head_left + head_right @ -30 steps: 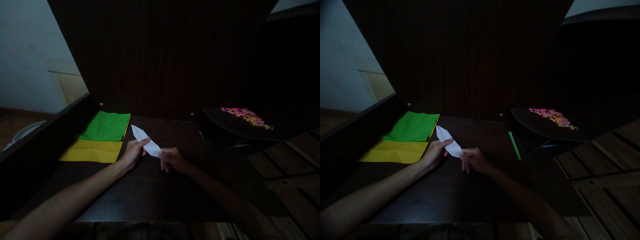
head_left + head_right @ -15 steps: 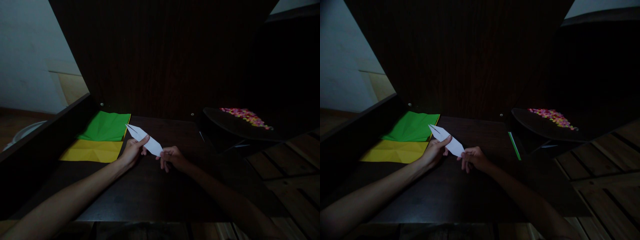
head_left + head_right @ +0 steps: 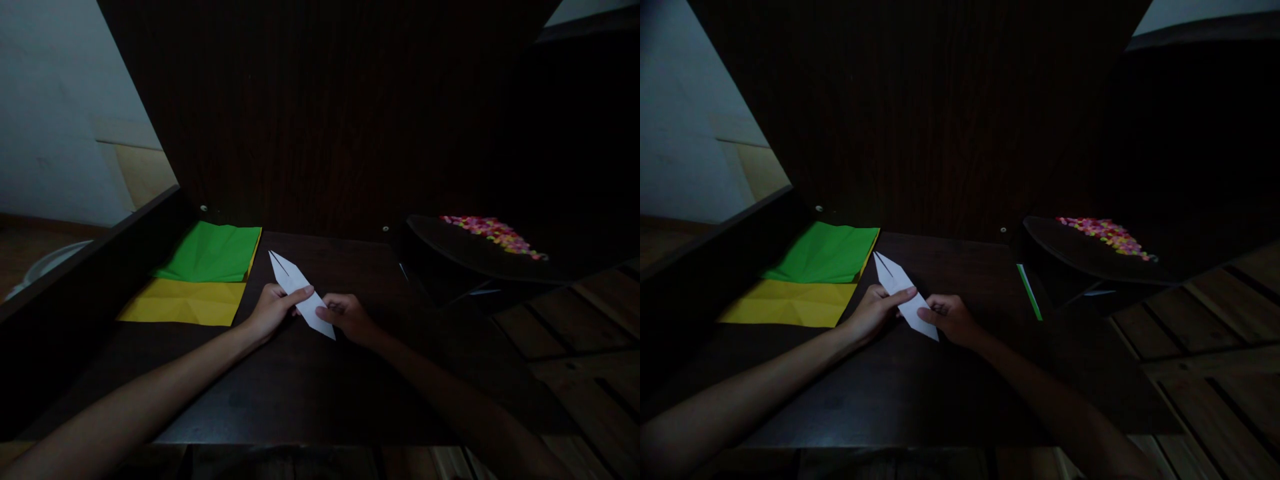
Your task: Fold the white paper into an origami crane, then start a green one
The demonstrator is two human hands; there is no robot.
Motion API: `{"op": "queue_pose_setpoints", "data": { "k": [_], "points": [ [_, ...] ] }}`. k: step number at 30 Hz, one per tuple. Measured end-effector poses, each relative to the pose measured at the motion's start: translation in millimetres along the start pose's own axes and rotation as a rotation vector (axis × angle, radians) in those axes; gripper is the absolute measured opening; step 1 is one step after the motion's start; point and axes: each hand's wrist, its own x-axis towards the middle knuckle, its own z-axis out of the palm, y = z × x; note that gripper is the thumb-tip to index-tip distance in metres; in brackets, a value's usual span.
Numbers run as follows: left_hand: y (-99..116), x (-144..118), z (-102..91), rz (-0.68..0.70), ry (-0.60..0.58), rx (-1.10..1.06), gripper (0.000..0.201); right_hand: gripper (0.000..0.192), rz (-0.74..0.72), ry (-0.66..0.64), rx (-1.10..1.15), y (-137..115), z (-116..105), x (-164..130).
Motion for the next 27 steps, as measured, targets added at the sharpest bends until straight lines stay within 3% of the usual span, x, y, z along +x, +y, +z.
{"op": "queue_pose_setpoints", "data": {
  "k": [5,11,17,27],
  "points": [
    [-1.2,0.8,-0.3,-0.029,-0.049,-0.059,0.03,0.04,0.003,-0.005,0.002,-0.7,-0.5,-1.5],
    [1.2,0.4,-1.2,-0.008,-0.09,0.022,0.032,0.036,0.046,-0.082,0.035,-5.4,4.0,-3.1],
    [1.9,0.8,-1.3,-0.032,-0.141,0.009,0.036,0.034,0.018,-0.029,-0.048,-4.0,1.3,-5.5],
    [1.2,1.4,-3.0,-0.039,0.076,0.157,0.045,0.034,0.135,-0.165,0.149,-5.0,5.8,-6.8]
  ]
}}
